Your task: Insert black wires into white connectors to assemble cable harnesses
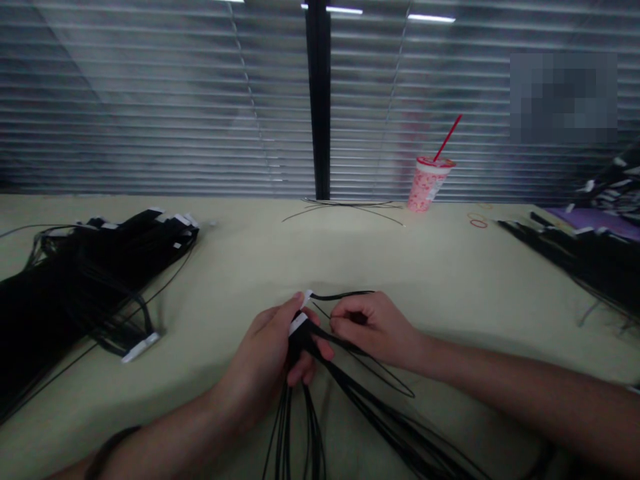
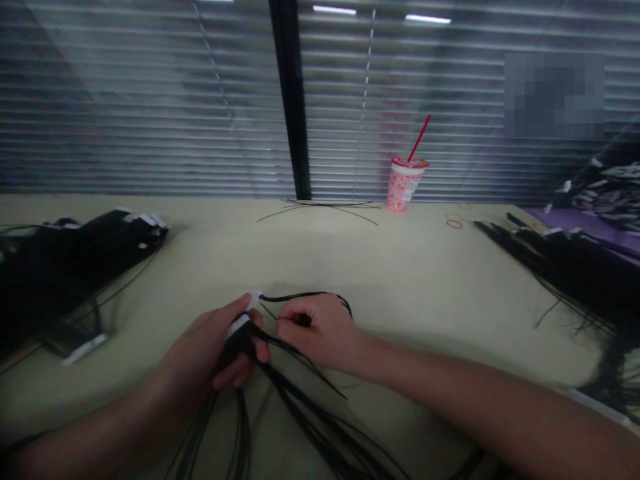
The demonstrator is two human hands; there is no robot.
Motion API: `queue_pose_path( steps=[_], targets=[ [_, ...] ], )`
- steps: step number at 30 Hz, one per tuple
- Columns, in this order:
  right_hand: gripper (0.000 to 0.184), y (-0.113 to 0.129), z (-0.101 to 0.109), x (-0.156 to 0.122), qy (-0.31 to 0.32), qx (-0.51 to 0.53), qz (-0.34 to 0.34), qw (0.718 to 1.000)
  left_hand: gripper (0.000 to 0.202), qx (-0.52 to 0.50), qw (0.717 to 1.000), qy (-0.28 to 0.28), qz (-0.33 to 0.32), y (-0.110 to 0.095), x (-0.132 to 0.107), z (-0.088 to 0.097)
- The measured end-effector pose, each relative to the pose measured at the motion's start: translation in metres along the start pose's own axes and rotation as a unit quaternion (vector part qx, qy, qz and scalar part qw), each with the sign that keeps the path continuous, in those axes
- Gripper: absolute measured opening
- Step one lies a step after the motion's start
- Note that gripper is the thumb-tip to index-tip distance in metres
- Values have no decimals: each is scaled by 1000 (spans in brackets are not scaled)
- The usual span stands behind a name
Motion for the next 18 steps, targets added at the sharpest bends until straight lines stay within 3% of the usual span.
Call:
queue_pose_path(
  steps=[18],
  targets=[
    [22,8,2,-4,-16,-80,25,996,36,6,1000,15,6,-5,-1,-3]
  ],
)
Point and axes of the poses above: each hand's wrist, its own x-axis towards the middle knuckle, its own z-axis out of the back of the hand, y = z × x, the point moved 2 cm from there along x, towards the middle knuckle, and after that the axes turned 13 degrees about y, right-handed, at the moved point
